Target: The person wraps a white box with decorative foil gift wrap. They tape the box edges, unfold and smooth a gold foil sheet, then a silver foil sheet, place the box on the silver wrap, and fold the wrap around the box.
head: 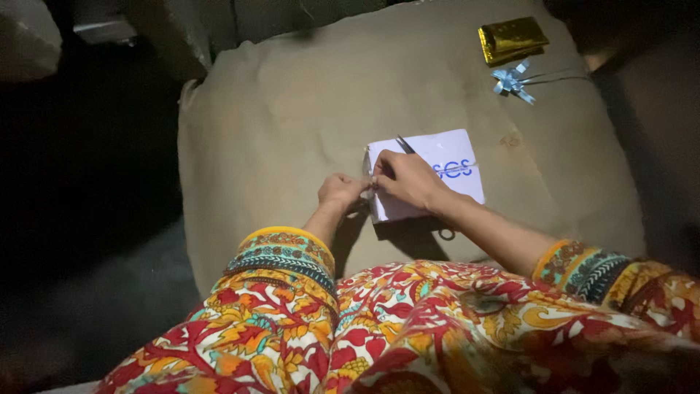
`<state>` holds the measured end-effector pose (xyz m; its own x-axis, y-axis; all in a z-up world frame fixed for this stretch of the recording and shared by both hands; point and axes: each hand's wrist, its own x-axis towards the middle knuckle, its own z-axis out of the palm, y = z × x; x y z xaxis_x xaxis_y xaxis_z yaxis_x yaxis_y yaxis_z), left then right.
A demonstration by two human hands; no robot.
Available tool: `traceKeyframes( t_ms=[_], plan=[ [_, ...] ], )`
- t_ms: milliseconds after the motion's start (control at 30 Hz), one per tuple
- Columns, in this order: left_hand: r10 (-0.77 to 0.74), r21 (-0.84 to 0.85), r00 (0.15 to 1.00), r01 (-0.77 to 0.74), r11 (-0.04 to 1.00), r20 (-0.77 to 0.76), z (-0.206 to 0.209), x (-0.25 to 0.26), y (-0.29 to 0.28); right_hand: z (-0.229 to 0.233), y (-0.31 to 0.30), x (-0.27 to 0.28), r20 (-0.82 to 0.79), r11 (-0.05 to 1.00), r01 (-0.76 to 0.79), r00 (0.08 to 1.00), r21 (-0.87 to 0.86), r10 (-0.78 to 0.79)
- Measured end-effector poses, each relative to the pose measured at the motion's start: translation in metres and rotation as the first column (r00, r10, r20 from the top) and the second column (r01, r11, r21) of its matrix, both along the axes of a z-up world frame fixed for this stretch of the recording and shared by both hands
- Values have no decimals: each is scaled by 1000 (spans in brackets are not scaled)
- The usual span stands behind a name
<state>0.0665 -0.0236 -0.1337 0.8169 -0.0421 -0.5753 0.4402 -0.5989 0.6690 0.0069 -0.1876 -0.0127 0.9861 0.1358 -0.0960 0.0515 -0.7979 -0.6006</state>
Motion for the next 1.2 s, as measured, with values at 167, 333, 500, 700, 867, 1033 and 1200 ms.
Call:
traceKeyframes(
  t_ms=[167, 333, 500, 700, 867, 1033, 1200],
  plan=[
    [66, -89, 997, -69, 994, -43, 4, -4, 4, 28, -1, -27, -14, 984, 127, 991, -123, -130],
    [169, -70, 983, -174, 982, -70, 10, -13, 6, 34, -10, -48, 263, 951, 222, 951, -215, -162],
    [255, -77, 962, -263, 962, -97, 19, -26, 9, 23, -18, -71, 367, 875, 346, 905, -338, -216],
    [299, -57, 950, -304, 951, -85, 16, -26, 4, 14, -26, -94, 204, 883, 351, 932, -312, -298],
    [336, -112, 942, -335, 936, -11, 14, -32, 7, 10, -27, -102, 248, 901, 338, 929, -270, -274],
    [377, -153, 925, -378, 913, -38, 36, -43, 8, 9, -29, -98, 176, 906, 304, 949, -296, -261],
    [437, -159, 886, -459, 874, -155, 56, -47, 8, 7, -40, -106, 230, 928, 290, 944, -233, -237]
  ],
)
